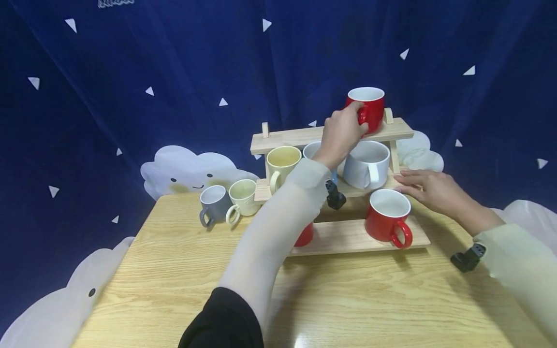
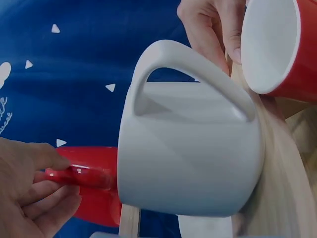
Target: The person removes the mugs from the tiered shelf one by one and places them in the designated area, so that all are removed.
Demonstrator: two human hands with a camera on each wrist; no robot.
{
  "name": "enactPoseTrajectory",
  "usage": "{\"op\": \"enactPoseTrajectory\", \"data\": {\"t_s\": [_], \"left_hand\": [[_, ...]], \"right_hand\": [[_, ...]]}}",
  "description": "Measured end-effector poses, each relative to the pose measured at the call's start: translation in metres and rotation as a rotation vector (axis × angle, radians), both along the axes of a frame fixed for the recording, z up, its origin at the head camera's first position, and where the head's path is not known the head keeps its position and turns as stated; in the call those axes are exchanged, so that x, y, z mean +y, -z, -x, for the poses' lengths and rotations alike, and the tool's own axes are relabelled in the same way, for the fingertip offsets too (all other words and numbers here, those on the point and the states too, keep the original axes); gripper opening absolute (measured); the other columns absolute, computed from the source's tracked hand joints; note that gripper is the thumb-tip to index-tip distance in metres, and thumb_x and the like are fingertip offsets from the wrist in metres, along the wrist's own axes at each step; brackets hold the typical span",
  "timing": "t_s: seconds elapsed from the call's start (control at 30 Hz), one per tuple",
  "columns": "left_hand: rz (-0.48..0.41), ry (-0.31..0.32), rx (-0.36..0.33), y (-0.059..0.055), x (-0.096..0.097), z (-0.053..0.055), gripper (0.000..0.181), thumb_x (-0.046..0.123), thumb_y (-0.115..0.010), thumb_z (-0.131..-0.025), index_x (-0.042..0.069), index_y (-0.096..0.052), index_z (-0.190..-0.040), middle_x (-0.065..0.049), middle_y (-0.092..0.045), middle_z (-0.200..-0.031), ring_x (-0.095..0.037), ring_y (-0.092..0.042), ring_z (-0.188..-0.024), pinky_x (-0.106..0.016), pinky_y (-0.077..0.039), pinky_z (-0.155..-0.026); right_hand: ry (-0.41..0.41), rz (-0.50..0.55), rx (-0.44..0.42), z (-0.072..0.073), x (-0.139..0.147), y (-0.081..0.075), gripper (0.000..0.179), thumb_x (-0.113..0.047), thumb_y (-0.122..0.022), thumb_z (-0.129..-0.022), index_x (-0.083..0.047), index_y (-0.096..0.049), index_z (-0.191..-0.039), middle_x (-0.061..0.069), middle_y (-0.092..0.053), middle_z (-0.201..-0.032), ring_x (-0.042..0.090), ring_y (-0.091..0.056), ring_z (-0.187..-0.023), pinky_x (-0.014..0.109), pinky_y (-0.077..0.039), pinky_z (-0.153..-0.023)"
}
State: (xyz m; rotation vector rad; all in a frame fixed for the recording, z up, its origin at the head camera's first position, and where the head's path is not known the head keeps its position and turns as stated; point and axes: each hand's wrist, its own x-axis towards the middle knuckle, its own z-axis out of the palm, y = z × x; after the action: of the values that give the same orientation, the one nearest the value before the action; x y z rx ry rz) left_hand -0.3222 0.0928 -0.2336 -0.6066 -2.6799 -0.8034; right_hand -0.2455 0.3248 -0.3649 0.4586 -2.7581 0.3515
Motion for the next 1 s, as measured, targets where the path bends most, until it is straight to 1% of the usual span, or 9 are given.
{"op": "enactPoseTrajectory", "data": {"t_s": [0.13, 0.23, 0.4, 0.47, 0.57, 0.67, 0.77, 0.87, 1.0], "left_hand": [[-0.056, -0.028, -0.042, -0.001, -0.002, 0.001, 0.051, 0.026, -0.068, -0.093, 0.021, -0.048, -0.14, 0.004, -0.065, -0.123, -0.012, -0.063, -0.103, -0.022, -0.052, -0.088], [-0.092, -0.046, -0.081, -0.003, -0.002, 0.003, 0.049, 0.027, -0.07, -0.091, 0.02, -0.05, -0.135, 0.004, -0.064, -0.121, -0.011, -0.062, -0.101, -0.022, -0.053, -0.086], [-0.105, -0.074, -0.088, -0.003, 0.001, 0.008, 0.032, 0.034, -0.069, -0.092, 0.017, -0.059, -0.116, 0.006, -0.066, -0.104, -0.009, -0.06, -0.088, -0.019, -0.051, -0.075], [-0.118, -0.079, -0.113, -0.003, 0.002, 0.01, 0.029, 0.038, -0.068, -0.092, 0.017, -0.062, -0.111, 0.007, -0.066, -0.098, -0.009, -0.058, -0.085, -0.02, -0.049, -0.071], [-0.154, -0.076, -0.168, -0.002, 0.004, 0.012, 0.026, 0.037, -0.066, -0.094, 0.018, -0.067, -0.111, 0.007, -0.066, -0.097, -0.009, -0.057, -0.083, -0.021, -0.048, -0.069], [-0.195, -0.074, -0.205, -0.002, 0.004, 0.014, 0.025, 0.034, -0.065, -0.095, 0.018, -0.069, -0.113, 0.007, -0.066, -0.096, -0.009, -0.057, -0.084, -0.021, -0.048, -0.068], [-0.234, -0.075, -0.212, -0.003, 0.002, 0.014, 0.022, 0.031, -0.066, -0.095, 0.017, -0.07, -0.111, 0.007, -0.066, -0.092, -0.009, -0.058, -0.082, -0.02, -0.048, -0.067], [-0.28, -0.062, -0.217, -0.002, -0.001, 0.014, 0.019, 0.027, -0.066, -0.095, 0.014, -0.07, -0.108, 0.006, -0.066, -0.089, -0.009, -0.058, -0.08, -0.018, -0.048, -0.064], [-0.303, -0.048, -0.226, -0.002, -0.007, 0.014, 0.017, 0.025, -0.066, -0.095, 0.013, -0.07, -0.107, 0.005, -0.065, -0.088, -0.01, -0.058, -0.078, -0.018, -0.048, -0.062]], "right_hand": [[-0.007, 0.002, 0.006, 0.0, 0.001, 0.0, 0.044, -0.031, -0.074, -0.088, -0.006, -0.067, -0.124, 0.022, -0.059, -0.13, 0.044, -0.052, -0.121, 0.064, -0.04, -0.097], [-0.01, 0.0, 0.012, 0.0, 0.002, -0.002, 0.045, -0.03, -0.074, -0.087, -0.006, -0.067, -0.124, 0.022, -0.059, -0.13, 0.045, -0.052, -0.12, 0.064, -0.04, -0.096], [-0.002, -0.002, 0.008, -0.001, 0.002, -0.002, 0.045, -0.032, -0.074, -0.088, -0.006, -0.067, -0.124, 0.023, -0.058, -0.13, 0.046, -0.052, -0.12, 0.065, -0.04, -0.096], [-0.003, 0.0, 0.009, -0.001, 0.003, -0.001, 0.045, -0.032, -0.073, -0.088, -0.006, -0.067, -0.124, 0.023, -0.059, -0.129, 0.046, -0.052, -0.12, 0.065, -0.04, -0.096], [-0.006, 0.006, 0.013, -0.002, 0.004, -0.001, 0.045, -0.032, -0.073, -0.089, -0.005, -0.067, -0.124, 0.023, -0.059, -0.128, 0.046, -0.053, -0.119, 0.066, -0.04, -0.095], [-0.005, 0.007, 0.016, -0.002, 0.004, -0.001, 0.045, -0.034, -0.072, -0.089, -0.006, -0.067, -0.124, 0.023, -0.059, -0.128, 0.047, -0.053, -0.119, 0.066, -0.04, -0.095], [-0.014, 0.006, 0.026, -0.003, 0.005, 0.0, 0.044, -0.031, -0.073, -0.088, -0.005, -0.067, -0.123, 0.023, -0.06, -0.128, 0.046, -0.053, -0.119, 0.065, -0.04, -0.095], [-0.025, 0.007, 0.039, -0.003, 0.005, 0.0, 0.042, -0.028, -0.074, -0.087, -0.006, -0.068, -0.123, 0.023, -0.06, -0.128, 0.045, -0.054, -0.118, 0.065, -0.041, -0.095], [-0.033, 0.004, 0.053, -0.003, 0.006, 0.001, 0.042, -0.027, -0.075, -0.086, -0.006, -0.069, -0.122, 0.022, -0.061, -0.127, 0.045, -0.054, -0.118, 0.065, -0.041, -0.094]]}}
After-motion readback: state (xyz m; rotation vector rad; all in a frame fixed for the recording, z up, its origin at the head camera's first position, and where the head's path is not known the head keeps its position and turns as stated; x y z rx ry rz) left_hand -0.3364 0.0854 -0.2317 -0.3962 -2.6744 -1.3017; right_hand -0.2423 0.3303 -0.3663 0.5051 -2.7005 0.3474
